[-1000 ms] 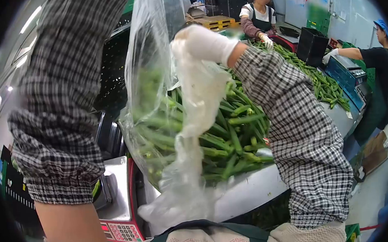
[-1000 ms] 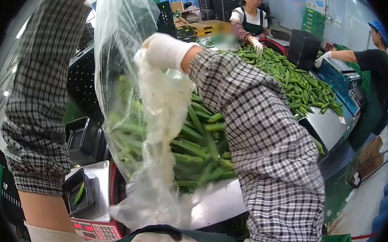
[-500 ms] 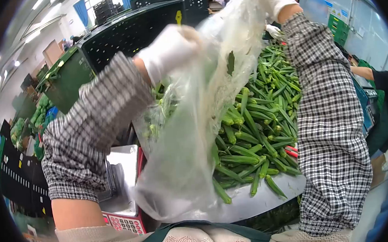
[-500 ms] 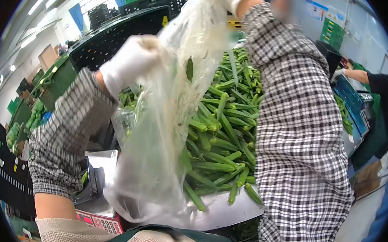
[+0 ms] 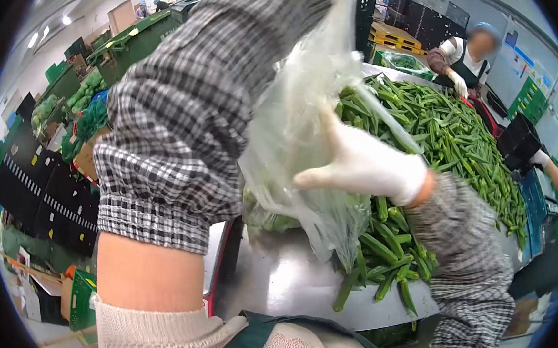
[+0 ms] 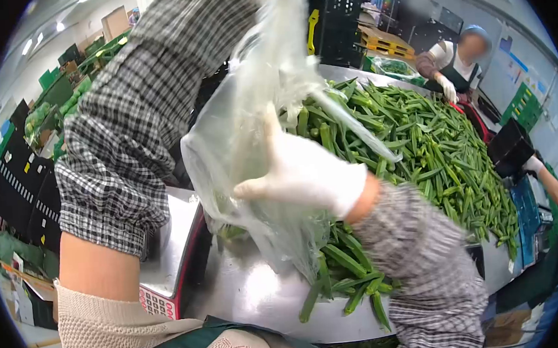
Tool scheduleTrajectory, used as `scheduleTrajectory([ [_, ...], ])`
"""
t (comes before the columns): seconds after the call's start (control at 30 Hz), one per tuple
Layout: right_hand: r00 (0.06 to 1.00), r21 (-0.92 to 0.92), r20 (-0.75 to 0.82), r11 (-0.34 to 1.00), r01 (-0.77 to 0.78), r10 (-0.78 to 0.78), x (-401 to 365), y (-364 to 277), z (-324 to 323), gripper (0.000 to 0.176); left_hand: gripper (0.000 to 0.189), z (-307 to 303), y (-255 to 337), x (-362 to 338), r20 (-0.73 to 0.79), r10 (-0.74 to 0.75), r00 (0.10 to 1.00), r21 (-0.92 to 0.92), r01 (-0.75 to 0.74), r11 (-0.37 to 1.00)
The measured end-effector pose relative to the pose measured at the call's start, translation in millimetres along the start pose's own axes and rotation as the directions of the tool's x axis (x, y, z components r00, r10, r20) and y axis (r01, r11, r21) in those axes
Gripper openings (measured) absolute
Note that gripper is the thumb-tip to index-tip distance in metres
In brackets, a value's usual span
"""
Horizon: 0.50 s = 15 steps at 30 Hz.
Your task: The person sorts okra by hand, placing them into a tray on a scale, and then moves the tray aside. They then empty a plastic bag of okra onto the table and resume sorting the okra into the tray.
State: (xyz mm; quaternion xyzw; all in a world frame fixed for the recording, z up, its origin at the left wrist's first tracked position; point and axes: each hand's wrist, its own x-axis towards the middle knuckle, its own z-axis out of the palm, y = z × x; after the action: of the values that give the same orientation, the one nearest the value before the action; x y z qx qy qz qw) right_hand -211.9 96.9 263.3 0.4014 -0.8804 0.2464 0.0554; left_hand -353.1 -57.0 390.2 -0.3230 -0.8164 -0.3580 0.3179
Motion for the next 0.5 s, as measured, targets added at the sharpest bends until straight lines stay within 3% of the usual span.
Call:
scheduleTrajectory([
  [0.07,0.997,0.334,0.076,0.942,-0.037,0.012,11,0,11,0.059,0.011,4,30,-3,0.012,-0.011,1.0,-0.263,0.014,0.965],
  [0.1,0.997,0.462,0.075,0.887,-0.003,-0.036,22,33,27,0.051,0.012,4,39,-3,0.017,0.002,1.0,-0.326,0.004,0.946],
  [0.13,1.0,0.168,0.029,0.986,-0.001,-0.004,37,65,41,0.036,0.013,2,45,-1,0.015,0.015,1.0,-0.359,-0.009,0.933],
  [0.17,0.999,-0.14,-0.017,0.99,-0.031,0.029,52,97,56,0.023,0.014,-1,49,1,0.014,0.024,1.0,-0.394,-0.017,0.919],
  [0.23,0.891,0.039,-0.437,0.987,0.156,-0.123,71,179,64,0.02,0.016,-10,48,5,0.008,0.023,1.0,-0.456,-0.017,0.89],
  [0.27,0.917,-0.225,-0.397,0.966,-0.13,0.031,59,131,14,0.023,0.017,-17,44,4,0.018,0.022,1.0,-0.471,-0.011,0.882],
  [0.33,0.866,-0.287,-0.498,0.936,-0.204,0.036,70,140,-43,0.024,0.02,-27,20,-2,0.078,0.045,0.996,-0.384,-0.011,0.923],
  [0.37,0.836,-0.265,-0.548,0.94,-0.213,0.035,73,151,-70,0.025,0.04,-30,-20,-5,0.172,0.163,0.971,-0.23,-0.121,0.966],
  [0.4,0.807,-0.239,-0.589,0.945,-0.223,0.042,73,164,-96,0.026,0.064,-28,-10,-28,0.136,-0.009,0.991,0.014,0.007,1.0],
  [0.47,0.757,-0.165,-0.648,0.956,-0.242,0.08,57,189,-141,0.027,0.081,-23,-17,-67,0.243,-0.119,0.963,-0.077,0.142,0.987],
  [0.5,0.738,-0.123,-0.666,0.96,-0.252,0.108,46,200,-159,0.028,0.084,-17,-42,-79,0.264,-0.105,0.959,0.086,0.085,0.993],
])
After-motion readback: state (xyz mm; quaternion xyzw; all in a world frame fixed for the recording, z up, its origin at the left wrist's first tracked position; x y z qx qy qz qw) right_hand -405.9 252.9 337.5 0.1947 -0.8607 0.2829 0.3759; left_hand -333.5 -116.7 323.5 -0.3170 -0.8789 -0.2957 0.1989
